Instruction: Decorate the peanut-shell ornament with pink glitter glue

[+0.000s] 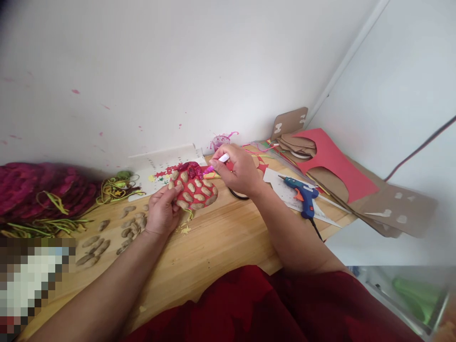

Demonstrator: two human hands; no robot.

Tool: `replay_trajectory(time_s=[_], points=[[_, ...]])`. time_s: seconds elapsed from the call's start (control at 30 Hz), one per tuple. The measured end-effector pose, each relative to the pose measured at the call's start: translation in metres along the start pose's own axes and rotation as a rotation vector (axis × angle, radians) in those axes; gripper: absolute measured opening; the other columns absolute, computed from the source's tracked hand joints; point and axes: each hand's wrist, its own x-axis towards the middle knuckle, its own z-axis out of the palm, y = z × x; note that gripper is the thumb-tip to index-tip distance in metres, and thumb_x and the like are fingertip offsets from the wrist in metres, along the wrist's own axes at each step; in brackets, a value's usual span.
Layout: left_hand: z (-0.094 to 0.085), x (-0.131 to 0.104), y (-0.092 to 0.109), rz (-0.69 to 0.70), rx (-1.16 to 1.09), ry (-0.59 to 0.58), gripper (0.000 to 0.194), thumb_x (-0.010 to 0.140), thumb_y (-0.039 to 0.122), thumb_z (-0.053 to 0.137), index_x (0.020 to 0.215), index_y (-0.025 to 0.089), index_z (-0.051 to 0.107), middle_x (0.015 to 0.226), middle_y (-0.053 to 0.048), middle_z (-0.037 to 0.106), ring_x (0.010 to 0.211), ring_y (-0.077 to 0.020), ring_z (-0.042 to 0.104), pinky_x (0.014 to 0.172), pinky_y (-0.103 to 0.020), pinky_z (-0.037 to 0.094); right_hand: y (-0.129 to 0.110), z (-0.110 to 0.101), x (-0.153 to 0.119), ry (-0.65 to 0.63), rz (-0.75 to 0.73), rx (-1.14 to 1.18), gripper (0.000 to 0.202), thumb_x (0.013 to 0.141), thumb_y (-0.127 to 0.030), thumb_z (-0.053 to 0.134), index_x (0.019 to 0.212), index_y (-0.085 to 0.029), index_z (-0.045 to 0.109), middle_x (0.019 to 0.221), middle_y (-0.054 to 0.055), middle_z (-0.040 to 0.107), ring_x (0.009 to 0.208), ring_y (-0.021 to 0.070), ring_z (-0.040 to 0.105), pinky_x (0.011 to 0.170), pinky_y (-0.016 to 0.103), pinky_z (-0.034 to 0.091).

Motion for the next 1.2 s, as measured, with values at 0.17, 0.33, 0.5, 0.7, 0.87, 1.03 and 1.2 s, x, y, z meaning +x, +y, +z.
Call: replay_trajectory(time_s=[0.17, 0.33, 0.5, 0.7, 0.87, 1.03, 1.2], points=[[-0.0001, -0.0005, 0.0003, -0.009, -0.021, -0.005, 0.039, 0.061, 0.030, 0.085, 0.054, 0.019, 0.049, 0.043, 0.009, 0.039, 0.034, -0.0032, 0.026, 0.034, -0.017, 0.018, -0.0012, 0.0012, -0.0003, -0.041, -0.019, 0.006, 0.017, 0.095, -0.033, 0.063, 0.082, -0.023, 0.058, 0.078, 0.002, 0.066, 0.074, 0.0186, 0.060, 0.070, 0.034, 0.045], [-0.0007, -0.0003, -0.0003, -0.006, -0.016, 0.000, 0.037, 0.062, 0.030, 0.085, 0.054, 0.018, 0.051, 0.044, 0.009, 0.039, 0.035, -0.0031, 0.026, 0.033, -0.017, 0.016, -0.0026, 0.0014, -0.0009, 0.012, -0.062, -0.050, 0.016, 0.094, -0.031, 0.064, 0.082, -0.023, 0.058, 0.076, 0.002, 0.065, 0.074, 0.0194, 0.058, 0.072, 0.035, 0.044], [-0.0002, -0.0002, 0.0005, -0.004, -0.016, -0.006, 0.038, 0.061, 0.030, 0.085, 0.053, 0.019, 0.050, 0.042, 0.009, 0.038, 0.035, -0.0033, 0.026, 0.033, -0.017, 0.016, -0.0041, 0.0018, -0.0015, -0.049, -0.052, -0.041, 0.014, 0.095, -0.032, 0.063, 0.084, -0.022, 0.060, 0.078, 0.002, 0.065, 0.074, 0.0188, 0.058, 0.071, 0.034, 0.044], [0.0008, -0.0005, 0.0015, 0.001, -0.031, -0.013, 0.040, 0.061, 0.030, 0.086, 0.052, 0.019, 0.049, 0.043, 0.008, 0.041, 0.035, -0.0030, 0.028, 0.034, -0.017, 0.016, -0.0049, 0.0008, -0.0009, -0.020, -0.066, -0.051, 0.015, 0.095, -0.032, 0.063, 0.083, -0.023, 0.059, 0.075, 0.002, 0.065, 0.074, 0.0194, 0.058, 0.072, 0.035, 0.043], [-0.0010, 0.0005, 0.0002, -0.030, -0.031, 0.017, 0.038, 0.061, 0.028, 0.085, 0.053, 0.019, 0.049, 0.042, 0.009, 0.039, 0.033, -0.0030, 0.026, 0.032, -0.017, 0.015, -0.0041, 0.0004, -0.0012, -0.012, -0.065, -0.053, 0.016, 0.095, -0.033, 0.063, 0.083, -0.023, 0.060, 0.076, 0.002, 0.065, 0.075, 0.0193, 0.059, 0.073, 0.035, 0.044], [-0.0043, 0.0028, 0.0008, -0.114, -0.081, 0.007, 0.040, 0.062, 0.028, 0.083, 0.055, 0.020, 0.045, 0.041, 0.010, 0.038, 0.031, -0.0027, 0.025, 0.030, -0.016, 0.014, -0.0039, -0.0015, 0.0003, 0.001, -0.010, 0.026, 0.020, 0.096, -0.039, 0.063, 0.083, -0.023, 0.060, 0.078, 0.002, 0.067, 0.072, 0.0186, 0.059, 0.069, 0.035, 0.045], [-0.0041, 0.0041, 0.0055, -0.196, -0.131, -0.010, 0.043, 0.060, 0.029, 0.083, 0.054, 0.020, 0.041, 0.040, 0.011, 0.036, 0.031, -0.0012, 0.022, 0.028, -0.014, 0.013, -0.0036, -0.0048, 0.0001, 0.014, 0.002, 0.051, 0.018, 0.095, -0.035, 0.065, 0.083, -0.022, 0.061, 0.078, 0.002, 0.067, 0.072, 0.0174, 0.059, 0.070, 0.033, 0.045]])
